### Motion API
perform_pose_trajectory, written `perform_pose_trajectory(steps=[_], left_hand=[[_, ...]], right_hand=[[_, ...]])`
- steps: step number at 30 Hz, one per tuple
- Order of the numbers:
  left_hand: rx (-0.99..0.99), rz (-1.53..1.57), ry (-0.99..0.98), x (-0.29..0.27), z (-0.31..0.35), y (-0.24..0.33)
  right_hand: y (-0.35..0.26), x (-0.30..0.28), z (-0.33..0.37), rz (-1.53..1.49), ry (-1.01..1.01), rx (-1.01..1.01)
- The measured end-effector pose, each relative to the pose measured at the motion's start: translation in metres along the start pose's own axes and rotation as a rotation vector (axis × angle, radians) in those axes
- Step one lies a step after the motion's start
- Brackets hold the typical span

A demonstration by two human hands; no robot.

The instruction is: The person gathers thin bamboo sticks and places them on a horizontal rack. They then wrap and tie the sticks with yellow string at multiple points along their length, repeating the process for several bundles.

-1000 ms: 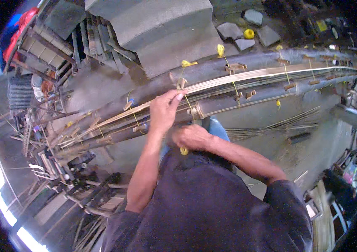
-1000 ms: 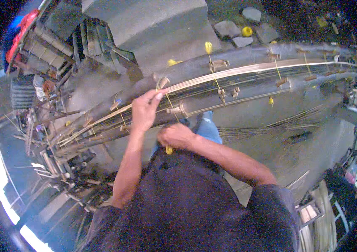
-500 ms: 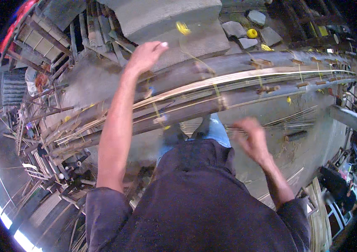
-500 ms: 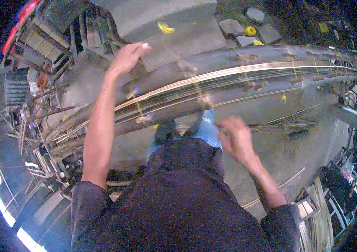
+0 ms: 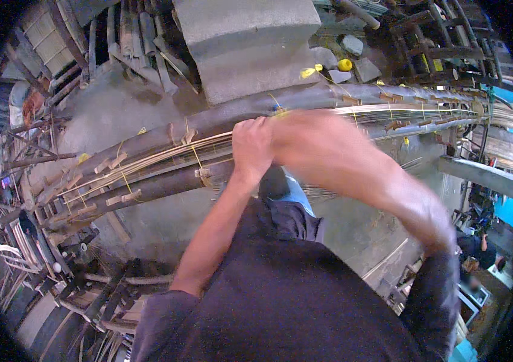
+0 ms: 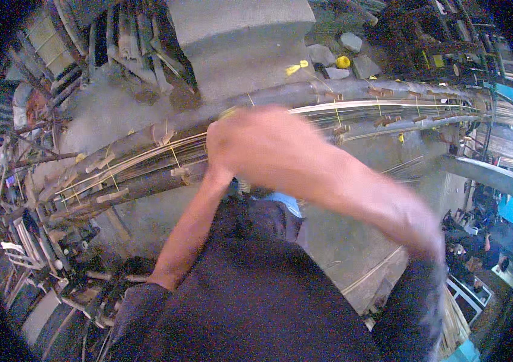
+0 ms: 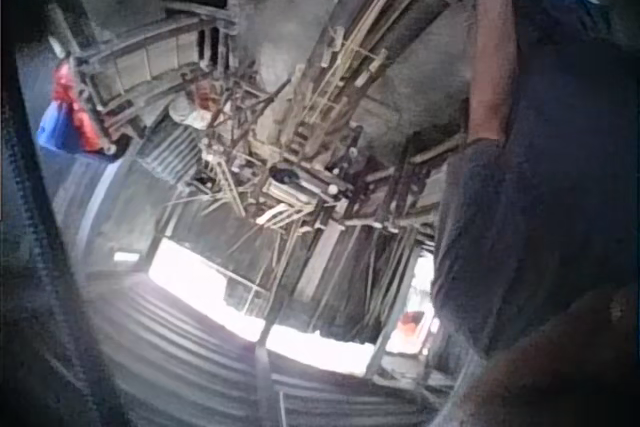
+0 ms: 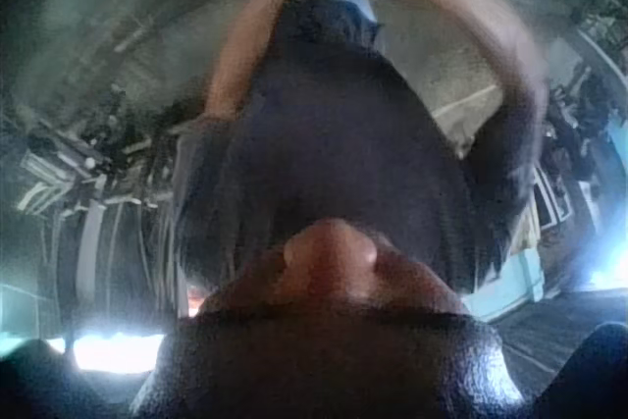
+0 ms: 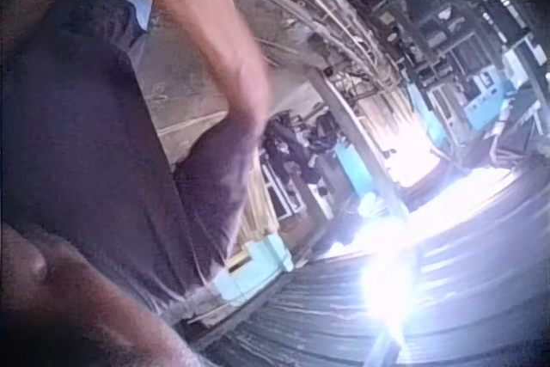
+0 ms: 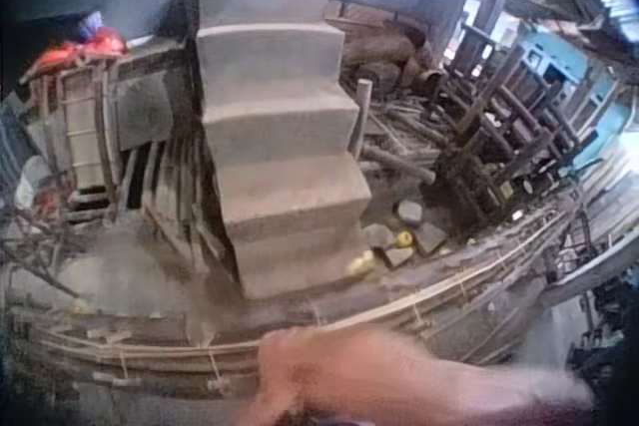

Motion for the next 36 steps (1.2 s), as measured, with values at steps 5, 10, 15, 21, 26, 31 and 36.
perform_pose_trajectory(steps=[5, 10, 15, 21, 26, 31, 36], left_hand=[[0.132, -0.206, 0.458, -0.017, 0.007, 0.002], [0.316, -0.215, 0.377, -0.013, 0.000, 0.030], [0.178, -0.263, 0.336, -0.015, 0.004, 0.013], [0.032, 0.499, 0.100, -0.036, -0.016, 0.058], [-0.372, 0.522, -0.027, -0.008, -0.120, -0.021], [-0.109, 0.024, -0.140, -0.070, -0.135, -0.078], [0.044, -0.014, 0.153, -0.204, -0.074, -0.081]], right_hand=[[0.070, 0.051, -0.076, -0.138, -0.283, 0.292], [0.194, 0.128, -0.048, -0.403, 0.028, 0.691], [0.037, 0.103, 0.031, -0.857, 0.118, 0.218], [-0.023, 0.245, 0.056, -0.583, -0.140, 0.064], [-0.012, 0.244, 0.068, -0.508, -0.300, 0.117], [-0.027, 0.185, 0.071, -0.629, 0.001, 0.232], [-0.007, 0.212, 0.008, -1.256, 0.213, 0.945]])
Point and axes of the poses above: each hand's wrist, its own z-axis away from the middle knuckle, its own x-axis out of the palm, y = z × x, the point moved 8 cm from there along -z, towards the middle knuckle, and after that the axes turned 3 degrees about z, right-handed, at the moved point
